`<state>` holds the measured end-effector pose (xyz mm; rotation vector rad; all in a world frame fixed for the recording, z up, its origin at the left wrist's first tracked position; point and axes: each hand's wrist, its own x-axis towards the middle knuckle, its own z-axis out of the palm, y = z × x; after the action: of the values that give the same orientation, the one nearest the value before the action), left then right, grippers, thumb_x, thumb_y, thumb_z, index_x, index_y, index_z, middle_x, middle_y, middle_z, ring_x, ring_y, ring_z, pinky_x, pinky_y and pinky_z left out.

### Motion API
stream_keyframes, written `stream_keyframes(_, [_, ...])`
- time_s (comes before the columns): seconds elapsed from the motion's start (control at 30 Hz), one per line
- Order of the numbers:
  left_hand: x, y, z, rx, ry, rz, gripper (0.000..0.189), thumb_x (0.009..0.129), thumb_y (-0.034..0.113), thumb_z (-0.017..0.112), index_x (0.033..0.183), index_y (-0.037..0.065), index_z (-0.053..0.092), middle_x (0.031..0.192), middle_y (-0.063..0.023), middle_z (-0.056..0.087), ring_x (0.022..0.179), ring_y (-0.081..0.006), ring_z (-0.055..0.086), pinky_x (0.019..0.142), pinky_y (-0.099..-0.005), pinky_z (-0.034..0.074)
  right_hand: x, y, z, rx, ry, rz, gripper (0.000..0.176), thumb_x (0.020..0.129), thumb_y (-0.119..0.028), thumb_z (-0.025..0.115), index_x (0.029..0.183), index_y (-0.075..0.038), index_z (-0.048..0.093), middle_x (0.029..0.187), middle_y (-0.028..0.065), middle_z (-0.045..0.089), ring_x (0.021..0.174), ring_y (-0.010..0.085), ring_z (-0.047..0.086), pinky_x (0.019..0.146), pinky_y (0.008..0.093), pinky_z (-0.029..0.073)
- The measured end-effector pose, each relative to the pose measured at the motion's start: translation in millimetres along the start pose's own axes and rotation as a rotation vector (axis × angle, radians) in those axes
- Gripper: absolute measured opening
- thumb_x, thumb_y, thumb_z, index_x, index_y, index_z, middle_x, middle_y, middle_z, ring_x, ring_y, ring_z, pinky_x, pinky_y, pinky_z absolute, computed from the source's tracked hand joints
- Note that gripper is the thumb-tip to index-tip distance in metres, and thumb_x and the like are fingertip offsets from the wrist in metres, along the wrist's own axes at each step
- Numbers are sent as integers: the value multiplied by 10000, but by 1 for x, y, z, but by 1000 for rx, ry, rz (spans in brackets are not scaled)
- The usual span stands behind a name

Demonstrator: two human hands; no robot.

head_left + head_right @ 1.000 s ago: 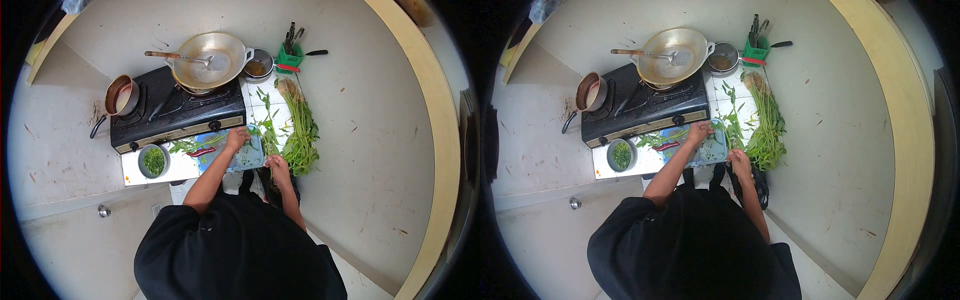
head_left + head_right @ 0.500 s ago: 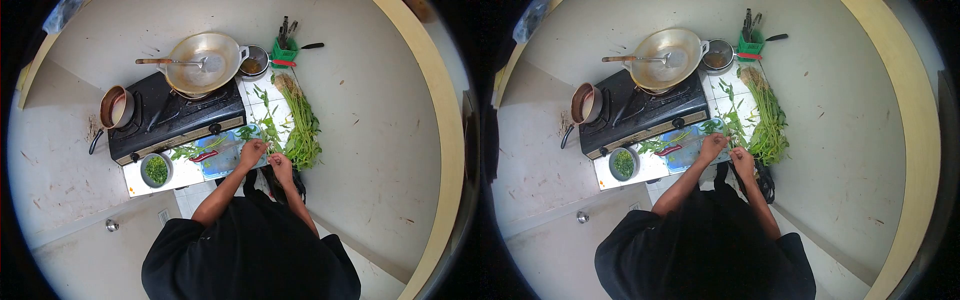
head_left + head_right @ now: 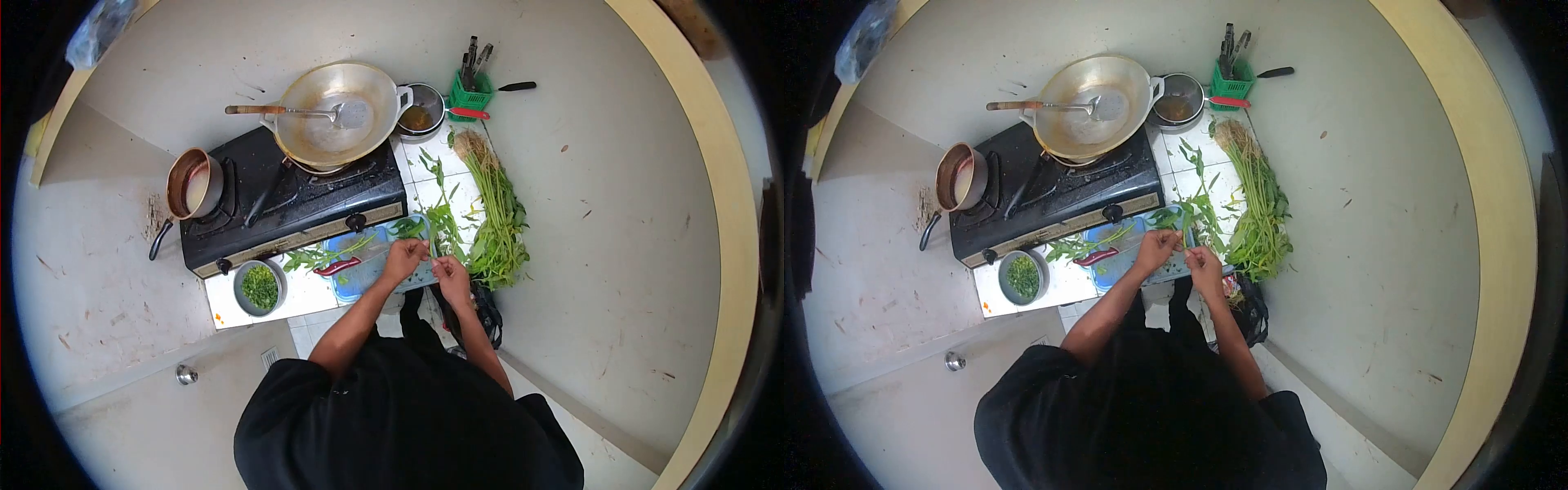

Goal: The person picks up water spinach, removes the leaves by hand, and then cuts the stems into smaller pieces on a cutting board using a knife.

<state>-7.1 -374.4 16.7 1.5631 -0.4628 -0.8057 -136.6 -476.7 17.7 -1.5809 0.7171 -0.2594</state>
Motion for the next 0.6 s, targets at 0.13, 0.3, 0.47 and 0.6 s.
stream_keyframes(0.13, [13, -17, 1, -23, 160, 5, 334, 969, 202, 576, 784, -62, 661, 661, -77, 661, 597, -103, 616, 547, -286, 485, 7, 14, 8, -113, 20, -19, 150, 933, -150, 646, 938, -7, 599, 759, 33, 623, 676, 96, 582, 636, 244, 470])
stream_keyframes(0.3, [49, -47, -44, 101, 191, -92, 275, 965, 166, 544, 873, -64, 662, 711, -125, 679, 633, -157, 634, 605, -316, 501, 8, 24, 1, -36, 60, 65, 132, 916, -136, 664, 926, -18, 605, 734, 5, 592, 663, 75, 541, 618, 236, 442])
stream_keyframes(0.47, [52, -75, -61, 494, 278, 346, 275, 970, 201, 516, 1021, -37, 642, 839, -189, 681, 741, -341, 619, 731, -361, 495, 14, 21, -5, -56, 95, 63, 123, 912, -127, 666, 914, -19, 609, 711, -15, 573, 644, 59, 510, 606, 227, 421])
stream_keyframes(0.6, [31, -18, -45, 348, 305, 247, 309, 965, 261, 553, 1042, -24, 643, 854, -178, 679, 763, -298, 622, 737, -350, 488, 24, 20, -2, -143, 167, 9, 115, 906, -117, 670, 909, -19, 608, 700, -10, 574, 642, 57, 516, 602, 230, 423])
